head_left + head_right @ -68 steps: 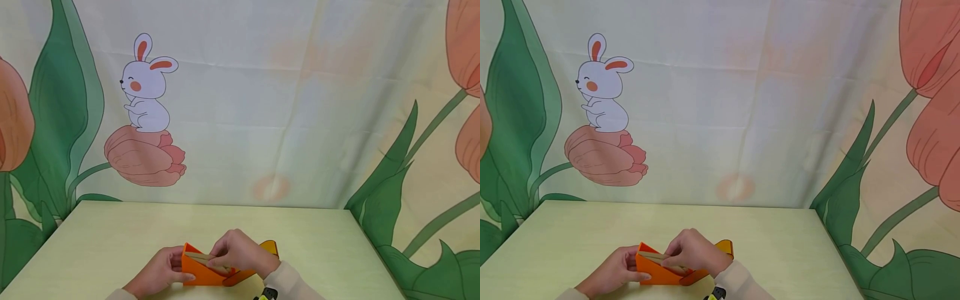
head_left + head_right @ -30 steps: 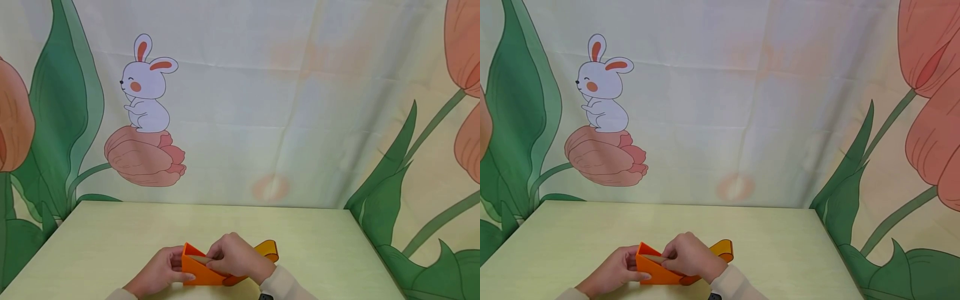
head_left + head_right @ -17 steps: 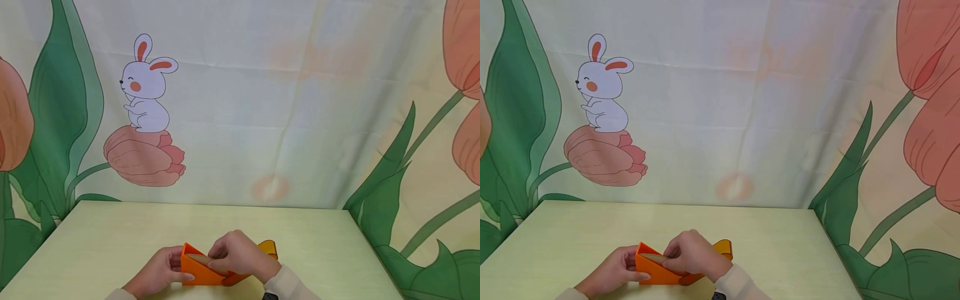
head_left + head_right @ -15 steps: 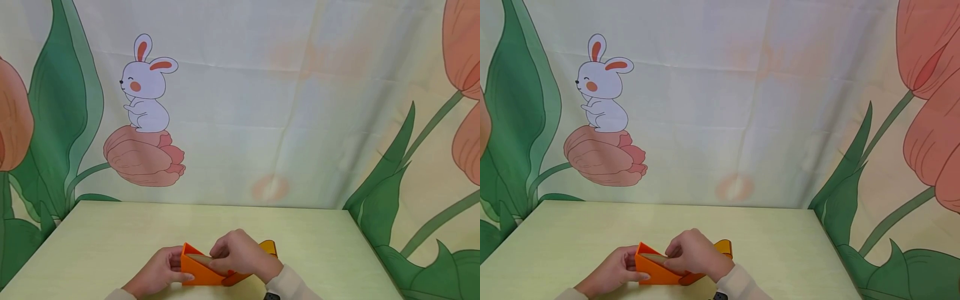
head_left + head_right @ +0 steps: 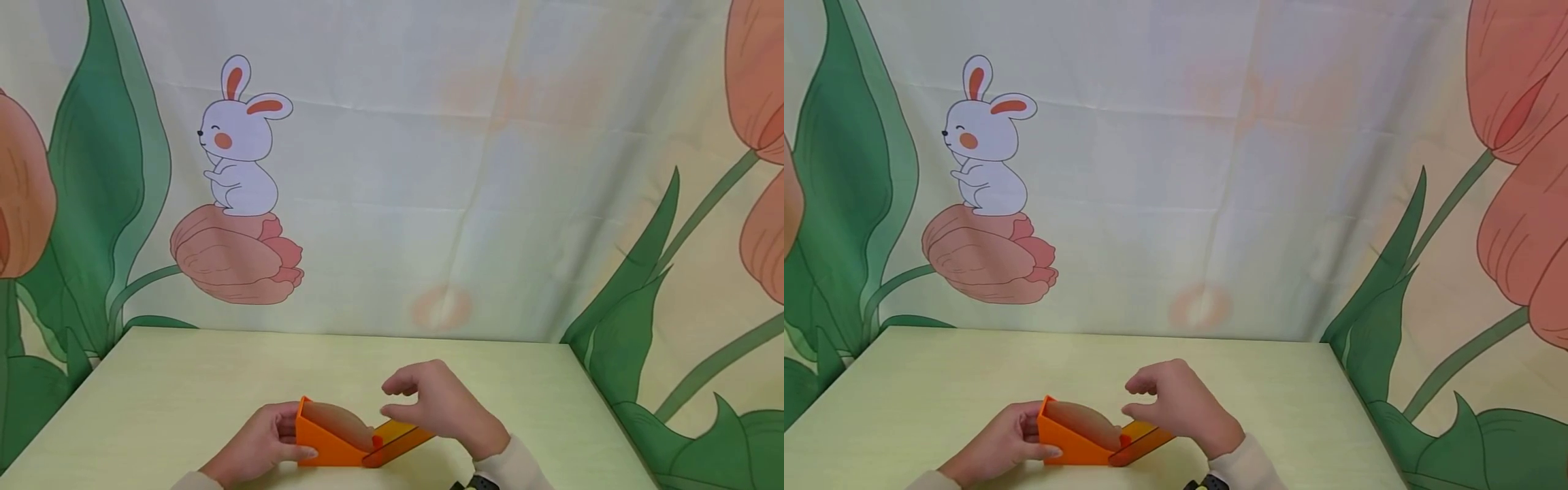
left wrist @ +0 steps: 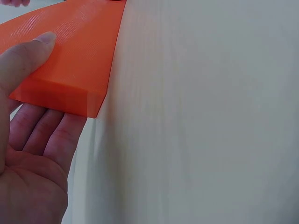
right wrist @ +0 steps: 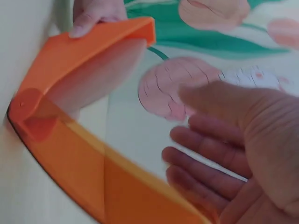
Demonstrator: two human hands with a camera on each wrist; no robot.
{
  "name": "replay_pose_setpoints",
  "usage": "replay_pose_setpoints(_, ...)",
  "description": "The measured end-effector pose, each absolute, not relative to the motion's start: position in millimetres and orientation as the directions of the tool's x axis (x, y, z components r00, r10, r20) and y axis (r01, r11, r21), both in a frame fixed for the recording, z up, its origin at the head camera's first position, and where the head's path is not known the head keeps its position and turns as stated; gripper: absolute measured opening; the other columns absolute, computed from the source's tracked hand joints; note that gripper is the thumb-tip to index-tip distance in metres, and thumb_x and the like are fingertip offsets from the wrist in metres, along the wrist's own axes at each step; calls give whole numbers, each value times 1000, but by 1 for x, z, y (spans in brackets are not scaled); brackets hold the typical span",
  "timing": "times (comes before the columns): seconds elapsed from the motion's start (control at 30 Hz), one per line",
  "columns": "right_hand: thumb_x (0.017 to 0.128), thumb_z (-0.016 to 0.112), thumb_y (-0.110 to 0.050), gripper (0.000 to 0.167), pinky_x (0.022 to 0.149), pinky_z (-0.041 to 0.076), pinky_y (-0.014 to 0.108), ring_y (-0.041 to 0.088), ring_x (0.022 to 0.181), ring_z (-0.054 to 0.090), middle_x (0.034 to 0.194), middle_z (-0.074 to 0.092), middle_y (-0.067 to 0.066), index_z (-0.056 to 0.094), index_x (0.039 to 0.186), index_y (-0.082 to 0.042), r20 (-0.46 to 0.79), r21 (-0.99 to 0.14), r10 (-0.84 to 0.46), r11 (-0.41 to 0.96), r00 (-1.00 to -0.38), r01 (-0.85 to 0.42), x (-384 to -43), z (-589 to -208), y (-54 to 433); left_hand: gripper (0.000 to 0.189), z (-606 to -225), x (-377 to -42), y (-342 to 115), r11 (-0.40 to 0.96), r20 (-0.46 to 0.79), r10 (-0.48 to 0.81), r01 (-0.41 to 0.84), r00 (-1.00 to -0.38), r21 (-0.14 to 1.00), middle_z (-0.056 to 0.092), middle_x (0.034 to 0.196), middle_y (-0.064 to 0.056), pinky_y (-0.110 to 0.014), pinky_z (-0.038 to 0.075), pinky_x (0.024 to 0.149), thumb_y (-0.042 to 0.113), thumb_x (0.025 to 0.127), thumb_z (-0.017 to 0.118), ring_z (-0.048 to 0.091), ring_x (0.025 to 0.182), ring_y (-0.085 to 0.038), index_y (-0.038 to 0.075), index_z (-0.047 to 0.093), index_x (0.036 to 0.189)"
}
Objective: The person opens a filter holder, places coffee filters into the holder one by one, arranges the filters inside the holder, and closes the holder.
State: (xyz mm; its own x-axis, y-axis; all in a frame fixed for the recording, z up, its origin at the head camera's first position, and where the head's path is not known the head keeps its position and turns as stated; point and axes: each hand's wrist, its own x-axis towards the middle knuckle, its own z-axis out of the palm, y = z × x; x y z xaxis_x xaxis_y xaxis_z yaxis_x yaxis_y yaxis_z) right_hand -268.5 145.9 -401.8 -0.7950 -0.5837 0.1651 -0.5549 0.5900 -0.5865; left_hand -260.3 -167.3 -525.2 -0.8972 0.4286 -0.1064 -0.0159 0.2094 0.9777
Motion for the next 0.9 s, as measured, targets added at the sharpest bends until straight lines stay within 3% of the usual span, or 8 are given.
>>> replay_pose_setpoints(0.17, 79, 89, -36, 32, 98, 56, 33, 15, 109, 69, 108, 75, -18, 77, 108, -30, 203, -672, -544, 527, -814, -519, -271, -415, 171, 61, -524, -260, -167, 210, -109, 428, -19, -897, 977, 72, 128, -7, -37, 60, 97, 26, 83, 86, 71, 106, -23, 10, 62, 137)
replay_pose_setpoints(0.3, 77, 92, -35, 40, 101, 55, 30, 19, 111, 68, 116, 73, -13, 75, 113, -32, 184, -766, -527, 452, -830, -457, -274, -429, 191, 62, -524, -260, -167, 210, -103, 429, -12, -898, 978, 71, 129, -7, -36, 60, 96, 26, 83, 86, 71, 105, -23, 9, 62, 137)
replay_pose_setpoints(0.43, 80, 90, -27, 46, 98, 55, 23, 23, 109, 68, 123, 72, 1, 72, 123, -22, 95, -865, -541, 371, -835, -339, -277, -443, 211, 61, -525, -260, -166, 206, -96, 434, -5, -896, 979, 71, 129, -7, -36, 60, 96, 27, 83, 85, 71, 106, -23, 10, 62, 137)
replay_pose_setpoints(0.6, 83, 86, -17, 48, 96, 58, 23, 25, 108, 70, 123, 72, 13, 68, 126, -8, 6, -947, -551, 265, -834, -182, -279, -460, 229, 60, -525, -260, -165, 208, -90, 438, 4, -894, 978, 72, 129, -7, -35, 60, 97, 28, 83, 85, 71, 106, -23, 11, 63, 136)
replay_pose_setpoints(0.9, 82, 86, -7, 42, 94, 60, 31, 22, 103, 74, 114, 76, 9, 67, 118, 3, 164, -970, -489, 81, -857, -231, -283, -481, 221, 61, -526, -261, -166, 222, -87, 431, 12, -898, 975, 72, 128, -7, -37, 60, 97, 29, 83, 86, 71, 106, -23, 10, 63, 136)
